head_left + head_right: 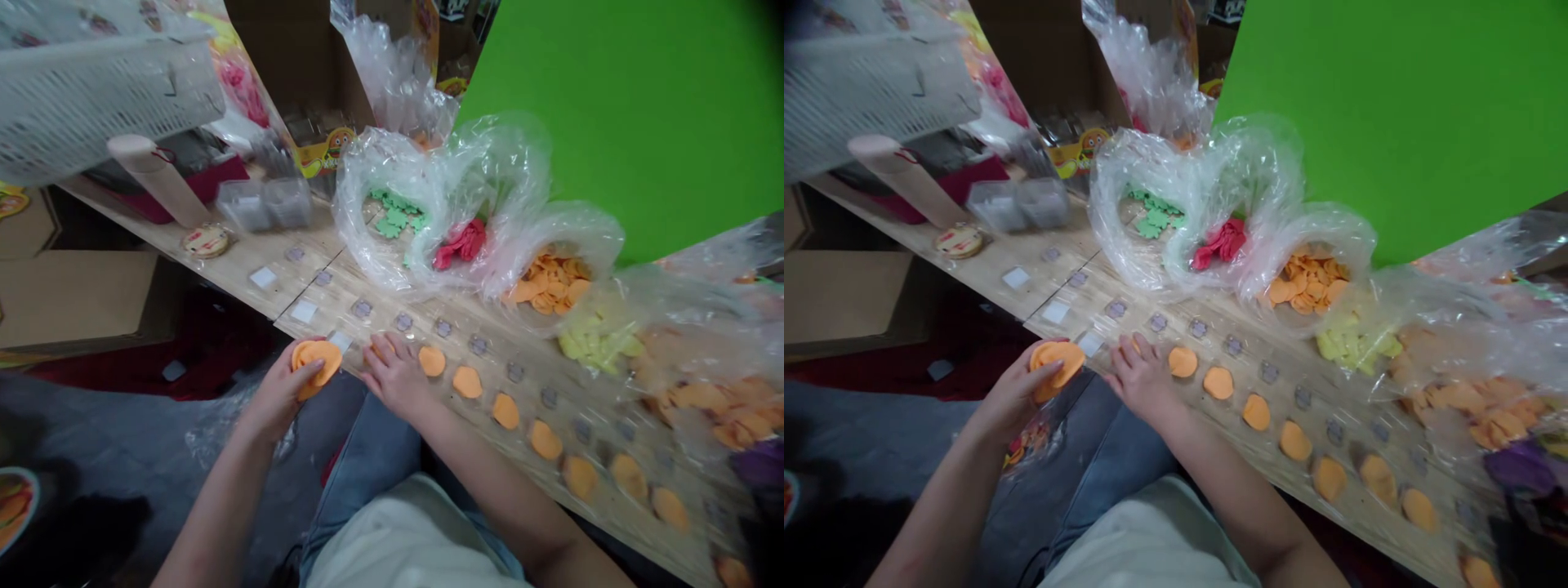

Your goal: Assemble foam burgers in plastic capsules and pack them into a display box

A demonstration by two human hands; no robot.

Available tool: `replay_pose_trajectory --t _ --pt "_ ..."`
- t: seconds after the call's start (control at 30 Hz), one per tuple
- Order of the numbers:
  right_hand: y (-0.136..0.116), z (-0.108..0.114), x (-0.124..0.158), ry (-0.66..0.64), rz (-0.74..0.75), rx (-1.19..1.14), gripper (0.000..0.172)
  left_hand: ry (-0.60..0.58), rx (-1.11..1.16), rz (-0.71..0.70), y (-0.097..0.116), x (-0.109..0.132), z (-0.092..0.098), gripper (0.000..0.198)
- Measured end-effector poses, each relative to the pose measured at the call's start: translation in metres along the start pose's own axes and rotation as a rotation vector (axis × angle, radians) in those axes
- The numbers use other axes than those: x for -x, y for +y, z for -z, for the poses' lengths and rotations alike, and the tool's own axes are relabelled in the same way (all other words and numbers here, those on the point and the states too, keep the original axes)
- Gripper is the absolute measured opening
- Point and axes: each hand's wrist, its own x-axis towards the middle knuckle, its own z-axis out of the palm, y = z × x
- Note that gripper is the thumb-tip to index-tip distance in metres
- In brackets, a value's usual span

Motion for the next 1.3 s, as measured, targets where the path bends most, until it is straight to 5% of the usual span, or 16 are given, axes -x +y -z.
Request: replay_pose_trajectory --t 0.17,0.37,0.53,0.73,0.87,0.97,1.03,1.17,1.3 --pt "-0.012 0.0 0.009 0.062 -0.062 -0.191 0.049 -0.066 0.069 0.054 0.007 0.004 0.002 0.049" --pt "-0.034 -0.002 -0.037 0.007 -0.487 -0.938 0.038 0.002 -0.098 -0.021 0.007 -0.002 -0.004 0.04" --pt "-0.034 -0.018 -0.073 0.014 -0.39 -0.492 0.024 0.178 0.018 -0.059 0.014 -0.008 0.015 0.038" --pt "-0.033 -0.023 -0.072 -0.006 -0.156 -0.065 0.016 0.125 0.297 0.009 0.016 -0.005 0.039 0.048" --pt "-0.041 -0.011 -0.072 0.137 -0.274 -0.395 0.02 0.053 0.472 0.079 0.022 0.002 0.036 0.041" --pt "-0.05 -0.004 -0.079 -0.009 -0.317 -0.827 0.031 -0.034 0.494 0.123 0.03 0.005 0.028 0.047" --pt "-0.053 -0.001 -0.085 -0.089 -0.276 -0.92 0.031 -0.032 0.409 0.12 0.033 0.005 0.025 0.051" --pt "-0.043 0.0 -0.087 -0.002 -0.171 -0.535 0.021 0.095 0.373 0.061 0.03 0.0 0.036 0.045" --pt "-0.034 -0.008 -0.081 -0.149 0.028 -0.101 0.012 0.224 0.438 0.043 0.018 -0.002 0.053 0.041"
